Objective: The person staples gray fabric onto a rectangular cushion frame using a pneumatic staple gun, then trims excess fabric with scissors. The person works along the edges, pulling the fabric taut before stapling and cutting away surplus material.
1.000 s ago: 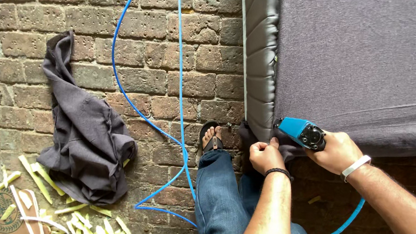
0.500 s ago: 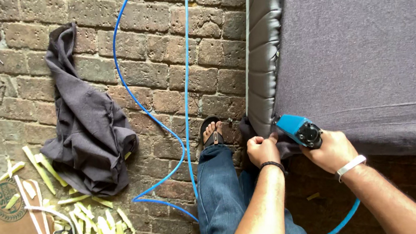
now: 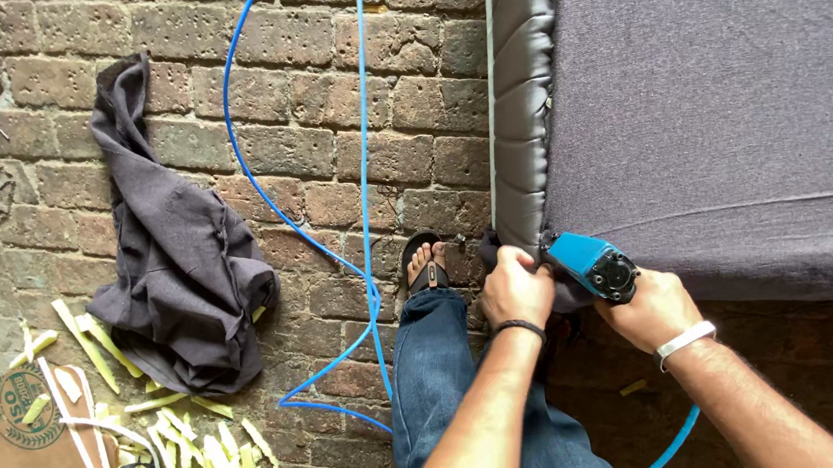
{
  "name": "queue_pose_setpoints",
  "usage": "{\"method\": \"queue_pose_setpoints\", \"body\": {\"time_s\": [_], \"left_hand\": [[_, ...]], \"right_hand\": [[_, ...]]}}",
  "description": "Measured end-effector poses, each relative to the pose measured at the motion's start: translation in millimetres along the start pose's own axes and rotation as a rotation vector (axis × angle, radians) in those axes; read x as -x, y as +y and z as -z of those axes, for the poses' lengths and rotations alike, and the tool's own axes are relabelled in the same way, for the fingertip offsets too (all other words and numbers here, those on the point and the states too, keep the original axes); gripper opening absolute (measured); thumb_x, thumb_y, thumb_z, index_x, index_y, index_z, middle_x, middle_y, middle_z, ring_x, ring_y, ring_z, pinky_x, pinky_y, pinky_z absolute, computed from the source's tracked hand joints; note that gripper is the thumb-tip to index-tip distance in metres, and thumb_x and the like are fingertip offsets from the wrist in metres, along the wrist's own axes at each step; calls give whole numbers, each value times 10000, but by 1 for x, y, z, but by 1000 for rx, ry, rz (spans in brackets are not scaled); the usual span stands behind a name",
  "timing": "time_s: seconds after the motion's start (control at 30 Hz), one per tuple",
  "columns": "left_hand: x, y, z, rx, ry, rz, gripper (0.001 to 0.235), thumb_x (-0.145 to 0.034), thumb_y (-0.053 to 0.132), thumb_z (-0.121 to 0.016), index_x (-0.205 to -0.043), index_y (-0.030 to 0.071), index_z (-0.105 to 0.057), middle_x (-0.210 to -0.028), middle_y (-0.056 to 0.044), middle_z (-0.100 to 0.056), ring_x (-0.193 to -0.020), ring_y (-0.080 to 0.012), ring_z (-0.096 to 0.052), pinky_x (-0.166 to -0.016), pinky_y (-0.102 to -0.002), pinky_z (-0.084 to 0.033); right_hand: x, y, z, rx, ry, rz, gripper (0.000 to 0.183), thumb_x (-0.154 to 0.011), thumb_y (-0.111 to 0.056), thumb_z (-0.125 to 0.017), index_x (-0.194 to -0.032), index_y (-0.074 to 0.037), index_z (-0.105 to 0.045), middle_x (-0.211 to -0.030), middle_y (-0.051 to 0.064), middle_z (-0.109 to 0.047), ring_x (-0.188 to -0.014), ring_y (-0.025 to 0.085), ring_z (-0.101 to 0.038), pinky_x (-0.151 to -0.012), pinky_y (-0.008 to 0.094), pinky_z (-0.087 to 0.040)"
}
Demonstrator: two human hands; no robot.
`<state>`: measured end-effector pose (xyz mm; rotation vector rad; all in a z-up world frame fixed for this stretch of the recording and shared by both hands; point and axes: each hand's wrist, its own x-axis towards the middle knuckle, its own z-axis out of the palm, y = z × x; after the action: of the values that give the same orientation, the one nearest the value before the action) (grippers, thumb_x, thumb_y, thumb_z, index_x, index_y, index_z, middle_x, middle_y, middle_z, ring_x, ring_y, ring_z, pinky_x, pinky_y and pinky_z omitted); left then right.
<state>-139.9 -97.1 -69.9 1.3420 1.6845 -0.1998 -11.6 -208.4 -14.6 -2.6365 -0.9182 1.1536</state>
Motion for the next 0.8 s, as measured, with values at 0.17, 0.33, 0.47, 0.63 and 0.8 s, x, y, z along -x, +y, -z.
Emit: {"method": "queue_pose_setpoints", "body": {"time_s": [0.17,0.33,0.47,0.63,0.8], "left_hand": [[-40,21,7,269,7,-254,369,-821,171,-750,-1181,155,-671,-980,-127,-755,-926,-302,-732,-848,-407,-556],[-64,13,-8,16,-6,-331,135,-784,154,-787,-895,81,-760,-975,-133,-751,-924,-291,-703,-840,-399,-544],[-78,12,11,162,-79,-474,70,-828,105,-749,-868,53,-724,-876,-125,-737,-849,-256,-732,-817,-400,-591],[-96,41,73,1291,-511,-46,79,-1016,186,-597,-959,131,-598,-839,-10,-671,-853,-183,-707,-826,-351,-581],[-141,118,187,1244,-458,-238,207,-1028,220,-471,-827,183,-499,-575,31,-432,-464,-111,-451,-510,-381,-567]], "right_hand": [[-1,0,-10,-12,27,-60,289,-765,-319,-755,-888,-58,-741,-919,215,-746,-944,424,-702,-834,488,-572],[10,-9,-12,-59,10,-179,294,-764,-304,-753,-925,-59,-746,-946,211,-746,-968,425,-695,-844,483,-570],[7,-18,-12,-44,-11,-204,284,-777,-302,-740,-957,-83,-755,-968,198,-751,-982,421,-691,-868,483,-564],[12,-15,-19,-76,10,-224,304,-774,-320,-749,-938,-65,-753,-977,206,-753,-991,420,-691,-873,482,-561],[8,-27,-18,-166,-13,-382,330,-747,-306,-769,-973,-66,-775,-1003,221,-758,-1024,408,-702,-906,468,-560]]}}
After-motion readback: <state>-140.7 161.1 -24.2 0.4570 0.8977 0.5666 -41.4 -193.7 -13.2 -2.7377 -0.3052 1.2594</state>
